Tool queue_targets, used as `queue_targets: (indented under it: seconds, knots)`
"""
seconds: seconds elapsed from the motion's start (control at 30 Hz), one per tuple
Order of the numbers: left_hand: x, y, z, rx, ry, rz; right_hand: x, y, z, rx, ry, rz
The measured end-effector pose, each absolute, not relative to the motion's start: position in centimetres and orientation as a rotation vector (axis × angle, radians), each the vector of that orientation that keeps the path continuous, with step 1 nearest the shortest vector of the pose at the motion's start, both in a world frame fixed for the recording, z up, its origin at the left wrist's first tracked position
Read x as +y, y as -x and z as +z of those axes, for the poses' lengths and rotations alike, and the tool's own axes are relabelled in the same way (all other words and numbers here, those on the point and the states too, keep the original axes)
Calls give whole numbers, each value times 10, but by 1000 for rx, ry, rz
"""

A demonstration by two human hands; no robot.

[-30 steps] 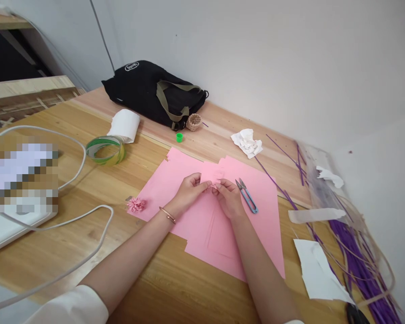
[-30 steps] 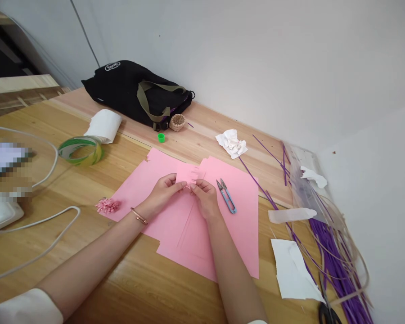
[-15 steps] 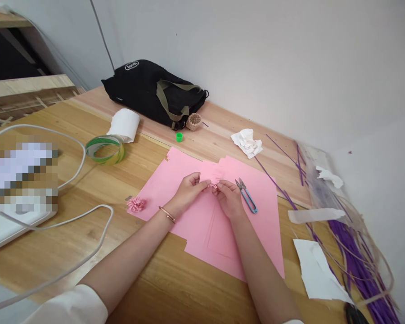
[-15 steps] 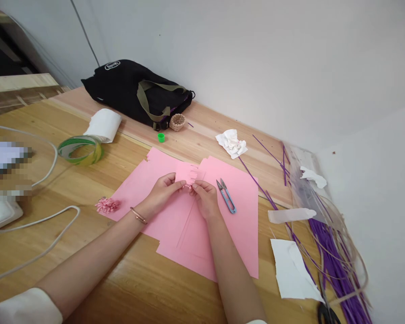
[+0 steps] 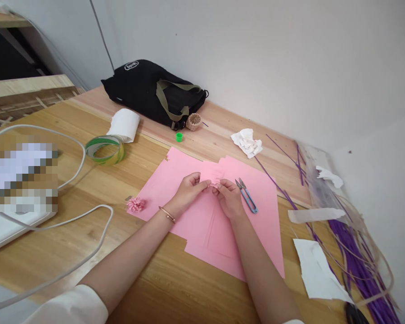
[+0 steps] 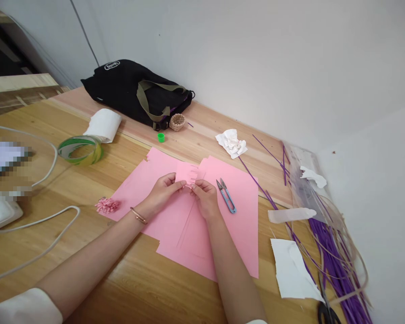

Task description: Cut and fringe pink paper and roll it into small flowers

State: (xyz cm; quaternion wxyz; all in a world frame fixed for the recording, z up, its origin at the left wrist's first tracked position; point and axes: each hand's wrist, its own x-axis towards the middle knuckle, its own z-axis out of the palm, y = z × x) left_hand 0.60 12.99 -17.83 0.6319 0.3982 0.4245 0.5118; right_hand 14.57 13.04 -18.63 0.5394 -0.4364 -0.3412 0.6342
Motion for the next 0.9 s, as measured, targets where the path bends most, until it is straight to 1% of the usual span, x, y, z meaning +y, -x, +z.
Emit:
queue_targets:
  seconds: [0.9]
  knots:
    - [132,-6,-179,972,-934,1173,131,-145,-185,-817,984,1532]
